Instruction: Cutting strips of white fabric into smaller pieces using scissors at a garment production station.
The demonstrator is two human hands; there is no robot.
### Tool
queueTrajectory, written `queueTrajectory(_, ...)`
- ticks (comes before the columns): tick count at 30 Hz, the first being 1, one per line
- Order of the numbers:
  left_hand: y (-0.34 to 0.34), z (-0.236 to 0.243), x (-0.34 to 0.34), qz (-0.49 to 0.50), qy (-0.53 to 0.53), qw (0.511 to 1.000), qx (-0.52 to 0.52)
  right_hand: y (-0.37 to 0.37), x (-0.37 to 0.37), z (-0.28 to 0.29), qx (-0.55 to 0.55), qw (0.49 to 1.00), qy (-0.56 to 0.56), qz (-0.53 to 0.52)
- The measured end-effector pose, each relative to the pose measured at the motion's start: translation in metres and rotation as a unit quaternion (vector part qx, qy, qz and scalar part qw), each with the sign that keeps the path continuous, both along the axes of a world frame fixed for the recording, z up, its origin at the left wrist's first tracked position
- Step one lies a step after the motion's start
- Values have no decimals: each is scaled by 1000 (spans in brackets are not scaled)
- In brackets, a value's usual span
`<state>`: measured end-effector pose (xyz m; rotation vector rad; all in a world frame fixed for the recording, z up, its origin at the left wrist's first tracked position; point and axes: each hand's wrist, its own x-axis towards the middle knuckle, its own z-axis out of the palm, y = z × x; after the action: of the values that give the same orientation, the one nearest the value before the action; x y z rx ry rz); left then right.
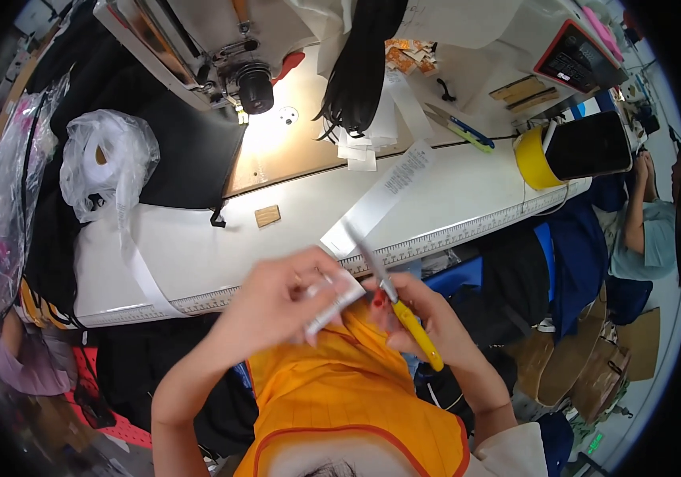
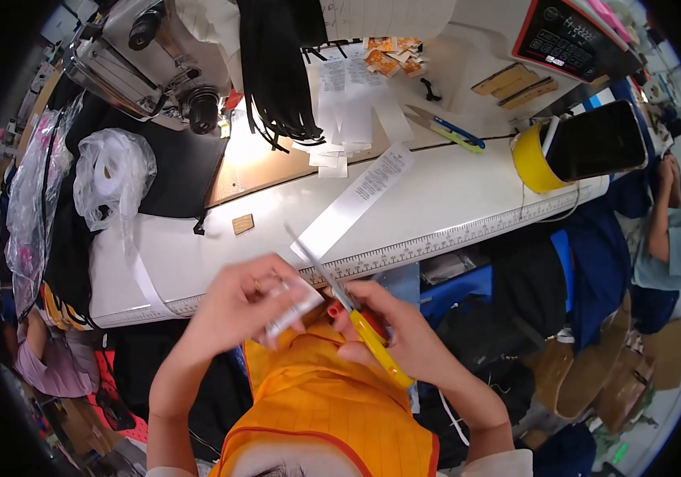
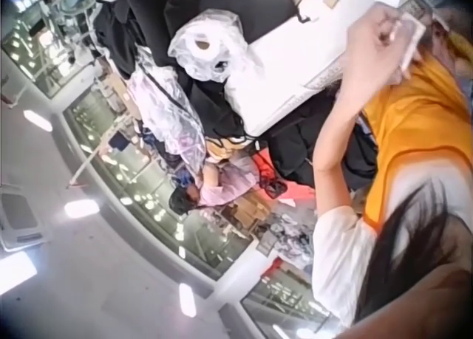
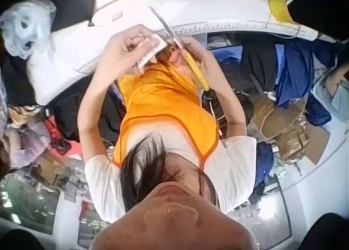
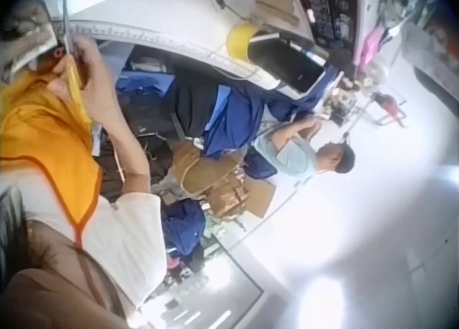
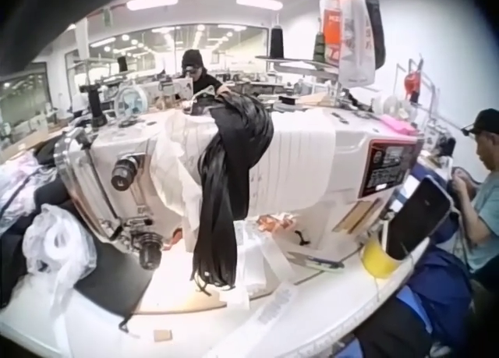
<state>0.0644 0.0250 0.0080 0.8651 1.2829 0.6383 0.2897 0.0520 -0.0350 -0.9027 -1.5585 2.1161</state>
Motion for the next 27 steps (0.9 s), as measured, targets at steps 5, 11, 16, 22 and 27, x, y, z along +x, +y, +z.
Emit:
queueTrajectory(5,-5,13,6,13,-62,998,14,17,-22,28,3,991,-9,-134)
queueTrajectory(11,-8,-6,-22,-35,25,994,101,66,4,26,262,906,-102,-315)
queueTrajectory(16,-1,-14,-21,-43,57,994,80,83,5,20,344,867,-192,-306)
queueTrajectory(22,5,-23,-19,67,18,995,74,72,15,20,572,711,-346,-217)
queueTrajectory(27,9,-24,-19,80,-2,995,62,4,42,16,75,983,-165,12)
